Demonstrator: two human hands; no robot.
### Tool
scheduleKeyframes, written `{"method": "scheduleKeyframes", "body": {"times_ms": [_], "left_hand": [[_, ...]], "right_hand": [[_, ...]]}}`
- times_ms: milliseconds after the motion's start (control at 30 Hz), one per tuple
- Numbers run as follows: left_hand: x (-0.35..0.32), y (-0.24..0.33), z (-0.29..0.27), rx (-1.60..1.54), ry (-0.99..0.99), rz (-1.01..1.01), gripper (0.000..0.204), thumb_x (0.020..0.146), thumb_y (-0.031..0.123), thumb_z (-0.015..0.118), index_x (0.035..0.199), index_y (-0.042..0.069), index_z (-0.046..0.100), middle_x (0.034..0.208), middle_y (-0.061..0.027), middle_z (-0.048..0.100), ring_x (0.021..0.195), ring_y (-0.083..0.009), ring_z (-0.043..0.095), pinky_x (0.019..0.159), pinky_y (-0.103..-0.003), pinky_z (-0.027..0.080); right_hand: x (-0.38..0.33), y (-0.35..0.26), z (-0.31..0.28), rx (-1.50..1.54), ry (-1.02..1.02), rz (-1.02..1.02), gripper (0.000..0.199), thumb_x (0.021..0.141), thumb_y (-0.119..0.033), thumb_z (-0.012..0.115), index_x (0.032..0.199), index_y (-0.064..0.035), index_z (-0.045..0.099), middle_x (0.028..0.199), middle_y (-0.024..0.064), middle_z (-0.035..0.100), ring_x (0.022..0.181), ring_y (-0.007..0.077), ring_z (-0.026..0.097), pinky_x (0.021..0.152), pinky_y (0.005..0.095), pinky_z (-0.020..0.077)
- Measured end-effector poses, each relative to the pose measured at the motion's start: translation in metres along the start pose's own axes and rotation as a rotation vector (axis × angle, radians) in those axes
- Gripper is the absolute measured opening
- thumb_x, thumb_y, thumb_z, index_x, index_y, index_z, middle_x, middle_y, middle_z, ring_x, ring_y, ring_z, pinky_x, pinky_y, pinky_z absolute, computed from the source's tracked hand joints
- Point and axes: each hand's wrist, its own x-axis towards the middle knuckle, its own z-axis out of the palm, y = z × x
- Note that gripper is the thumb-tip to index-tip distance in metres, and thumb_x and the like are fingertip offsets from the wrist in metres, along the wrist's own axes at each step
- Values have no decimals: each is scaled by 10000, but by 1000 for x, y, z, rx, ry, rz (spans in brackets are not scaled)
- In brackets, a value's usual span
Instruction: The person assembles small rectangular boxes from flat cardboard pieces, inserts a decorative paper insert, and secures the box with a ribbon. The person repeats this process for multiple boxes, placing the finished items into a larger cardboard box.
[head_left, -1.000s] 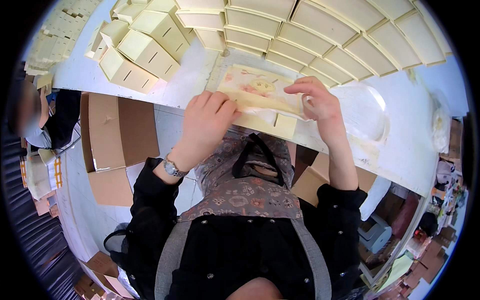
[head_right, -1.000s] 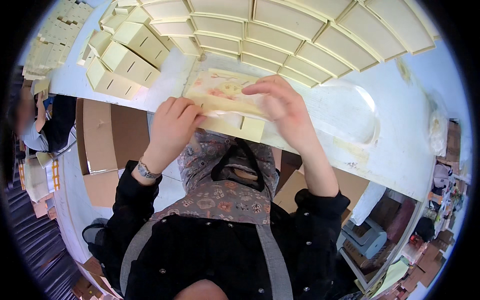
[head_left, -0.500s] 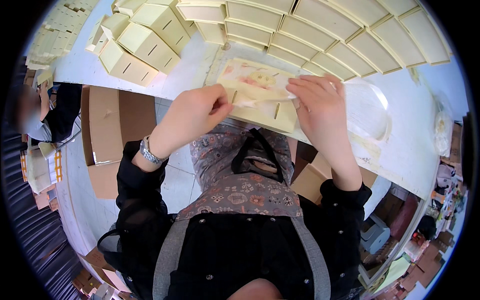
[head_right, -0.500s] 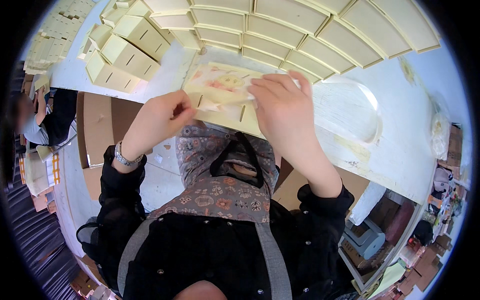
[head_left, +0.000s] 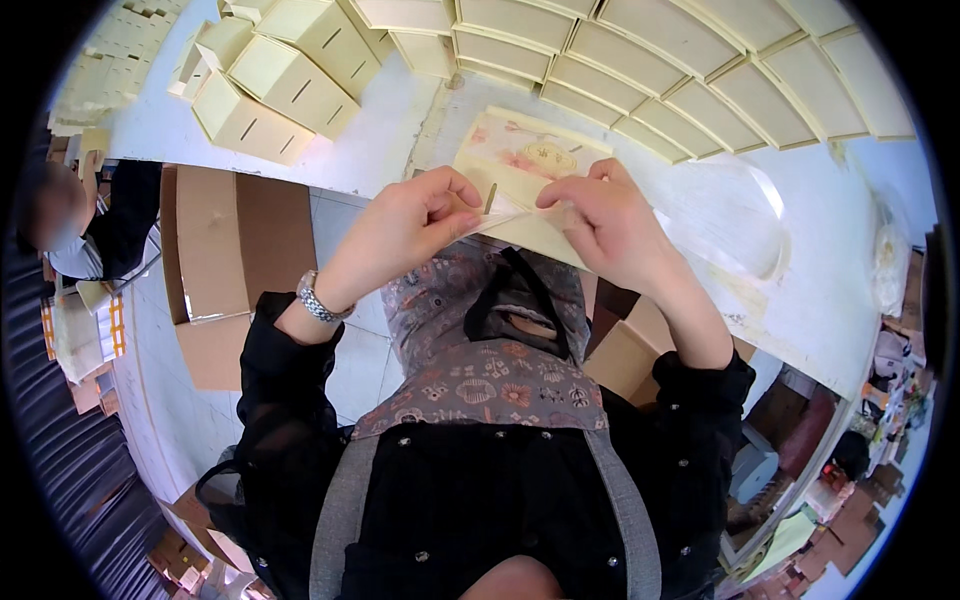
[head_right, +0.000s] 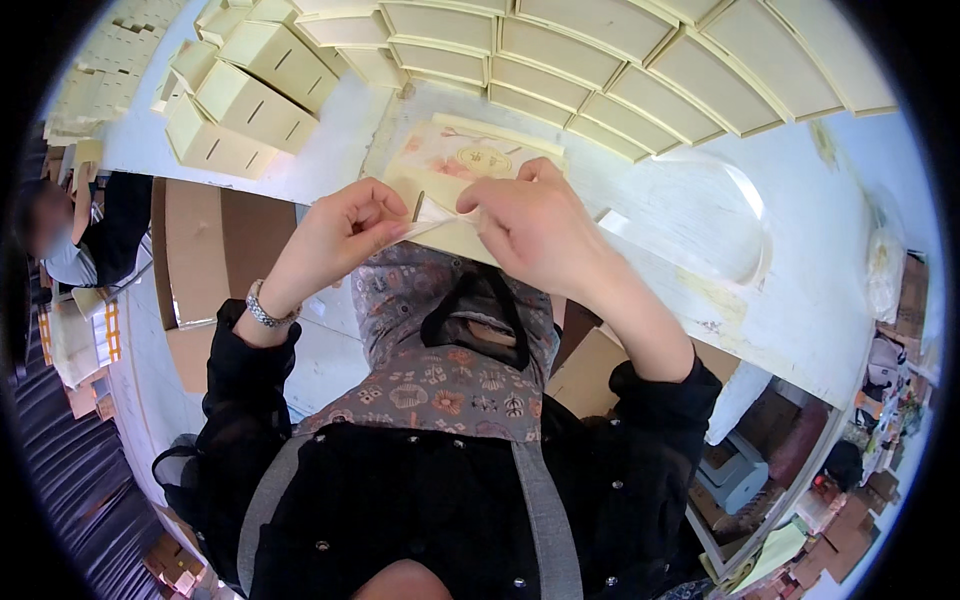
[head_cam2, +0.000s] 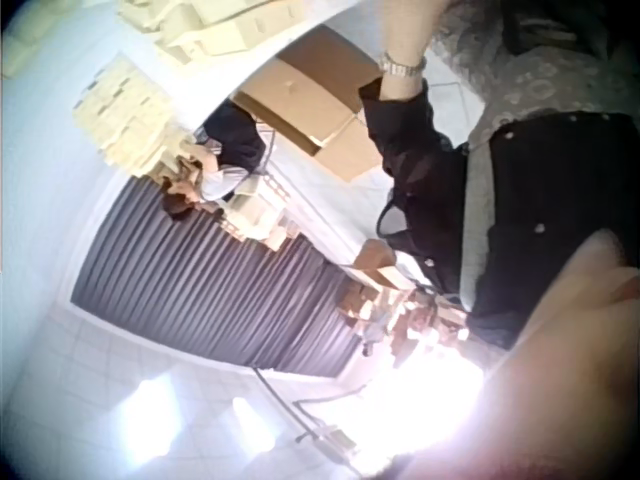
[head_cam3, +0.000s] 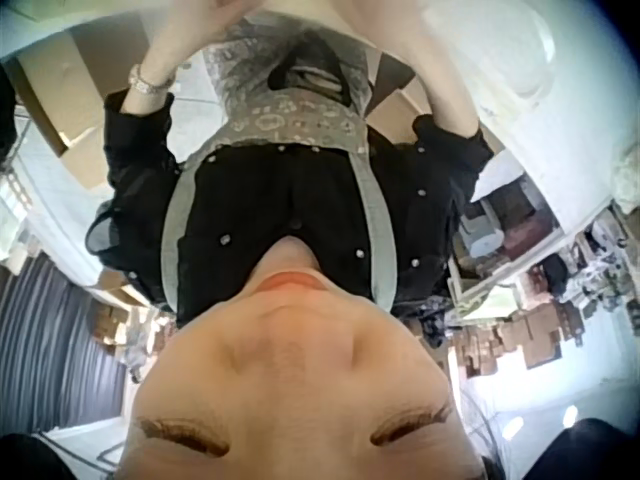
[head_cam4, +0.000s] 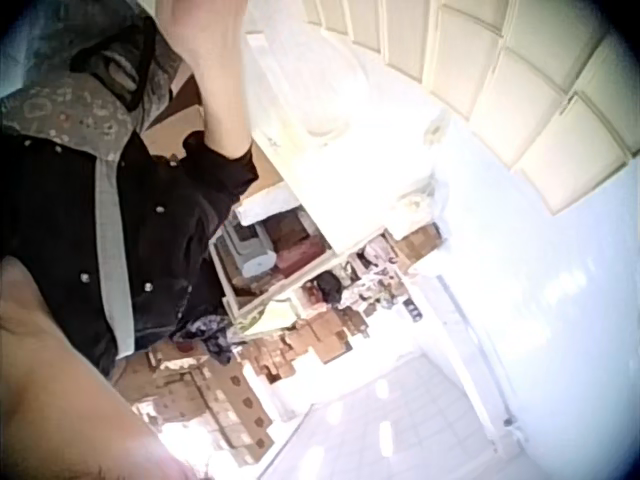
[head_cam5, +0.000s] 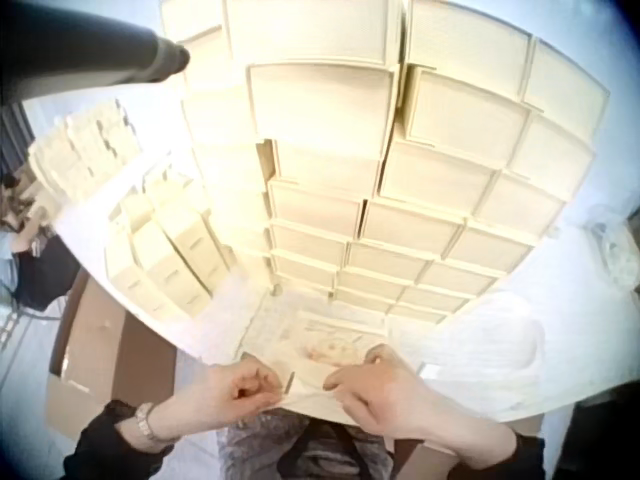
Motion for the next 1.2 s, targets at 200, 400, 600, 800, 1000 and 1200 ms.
{"method": "scheduleKeyframes", "body": {"times_ms": [200,400,600,800,1000,1200], "left_hand": [[-9,5,3,122,94,-58,185,821,190,708,819,35,609,557,-25,542,487,-99,491,477,-272,389],[-16,-14,-26,-22,-278,-364,242,835,238,724,831,9,646,642,-34,629,557,-70,537,525,-259,437],[-37,11,11,-783,-383,-220,156,865,113,687,954,-2,629,831,-12,661,756,-57,601,714,-211,494],[-33,18,22,-168,-199,174,119,808,94,712,901,38,661,803,-48,642,712,-142,606,650,-268,467],[21,13,34,502,370,562,196,690,111,738,880,114,689,772,-22,603,713,-222,586,631,-337,485],[45,-6,27,455,291,819,202,632,96,726,823,123,665,794,8,594,736,-200,576,627,-321,490]], "right_hand": [[-1,-20,-6,-402,-117,-202,357,699,-158,643,1023,-8,637,687,44,506,609,208,515,803,399,389],[-4,-21,4,-427,-46,-201,528,674,-385,755,1013,6,648,655,26,483,599,186,521,793,394,380],[-12,-15,26,-419,219,-169,482,644,-384,779,954,-30,676,631,10,469,589,179,524,772,388,381],[-14,-3,30,-333,295,-97,273,741,-252,704,938,-64,682,629,22,486,594,200,527,771,391,385],[-11,0,30,-223,347,-55,180,764,-197,649,882,-63,663,663,47,527,631,222,563,755,387,382],[-10,-5,17,21,222,79,155,831,-159,597,931,-50,643,735,61,579,680,224,568,791,354,415]]}}
